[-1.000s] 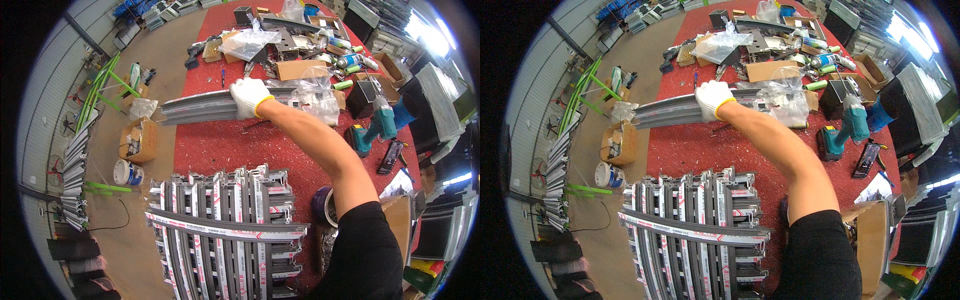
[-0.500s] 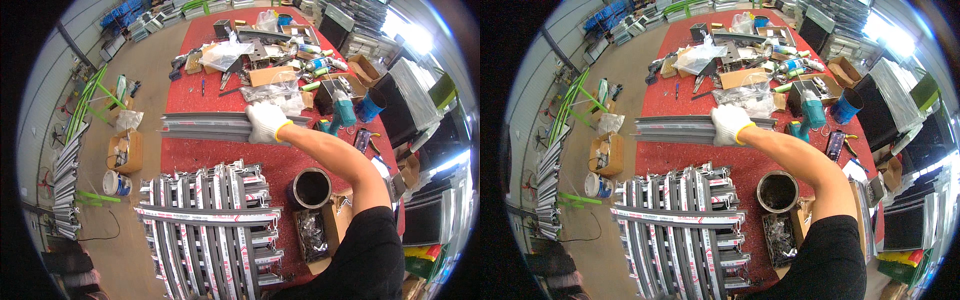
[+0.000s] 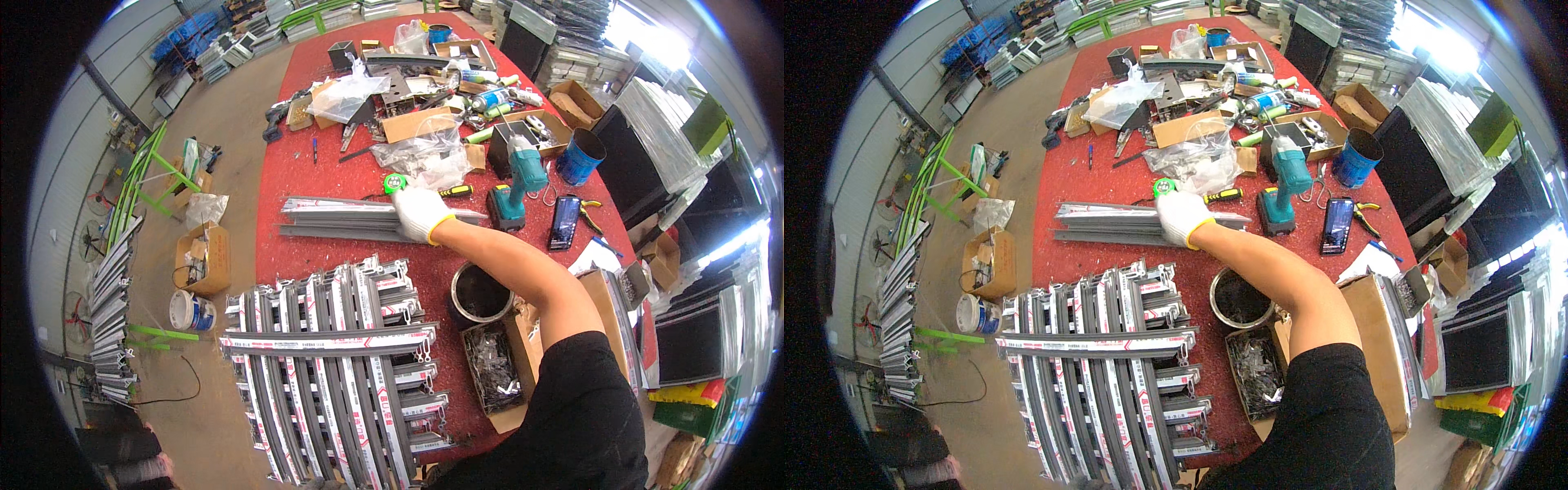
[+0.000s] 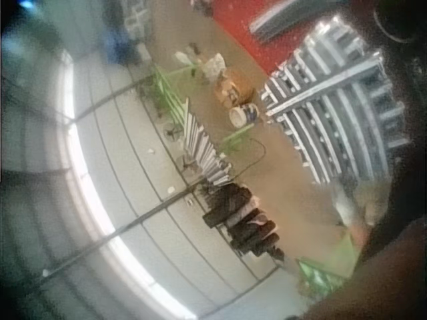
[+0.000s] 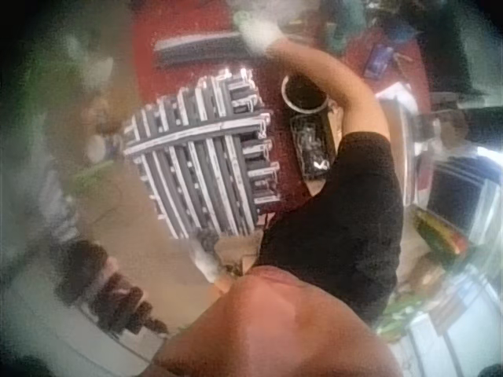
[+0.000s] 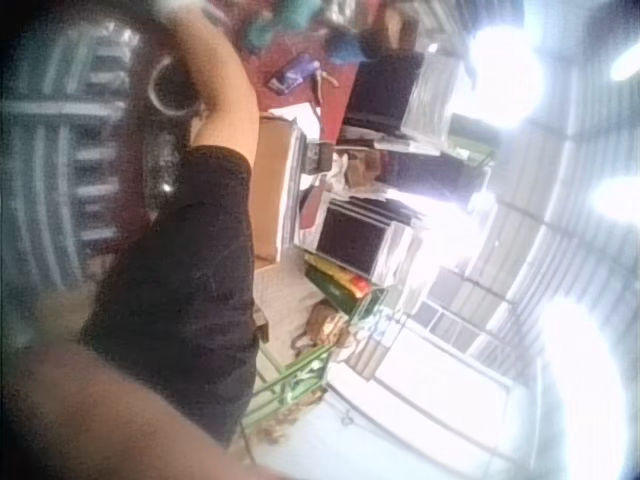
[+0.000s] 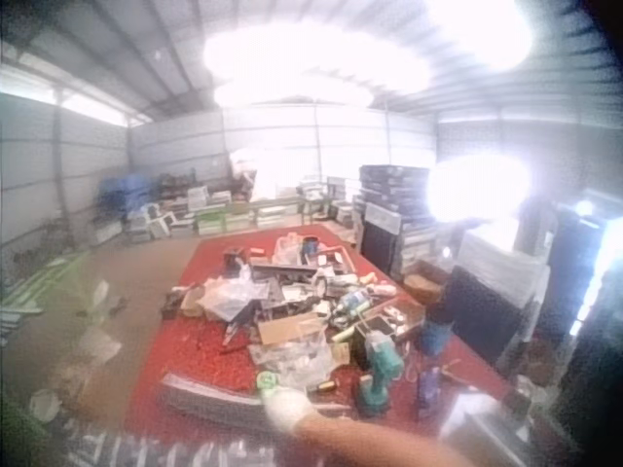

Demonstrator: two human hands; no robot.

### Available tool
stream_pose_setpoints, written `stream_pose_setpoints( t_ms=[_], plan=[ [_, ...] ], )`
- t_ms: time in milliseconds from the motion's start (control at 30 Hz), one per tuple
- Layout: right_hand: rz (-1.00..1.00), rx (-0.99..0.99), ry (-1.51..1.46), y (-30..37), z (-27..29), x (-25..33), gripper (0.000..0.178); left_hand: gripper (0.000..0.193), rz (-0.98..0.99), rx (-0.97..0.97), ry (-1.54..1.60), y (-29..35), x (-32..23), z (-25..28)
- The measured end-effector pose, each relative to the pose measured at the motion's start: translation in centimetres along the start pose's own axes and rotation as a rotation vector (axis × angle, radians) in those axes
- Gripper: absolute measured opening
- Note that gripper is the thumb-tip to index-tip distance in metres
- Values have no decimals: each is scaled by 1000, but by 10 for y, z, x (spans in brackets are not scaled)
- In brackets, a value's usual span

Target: The person repeatedly picks up long metal frame pieces and attaches small metal brackets to them using their hands. They place each assembled piece onto a growing stack on the workbench. The process is repeated for multiple frame pieces throughout the clip.

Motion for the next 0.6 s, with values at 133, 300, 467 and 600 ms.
stream_pose_setpoints(
  t_ms=[133,300,467,600],
  plan=[
    [118,-34,-1,-13,1,11,21,56,-94,100,52,5,4,0],
    [135,127,59,-15,-8,6,26,57,-47,10,-5,5,16,9],
    [120,148,139,-18,-24,2,24,58,-20,40,-3,8,21,12],
    [10,89,82,-21,-30,6,29,57,-17,51,16,9,24,15]
  ],
)
Point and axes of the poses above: each hand's wrist, its own y-axis away from the middle knuckle, its own z-axis out of the back of the hand, x = y × z, the point moved 3 cm from there along -y, towards the middle knuckle, and after that the axes turned 1 degree about z, right-handed, at the moved point
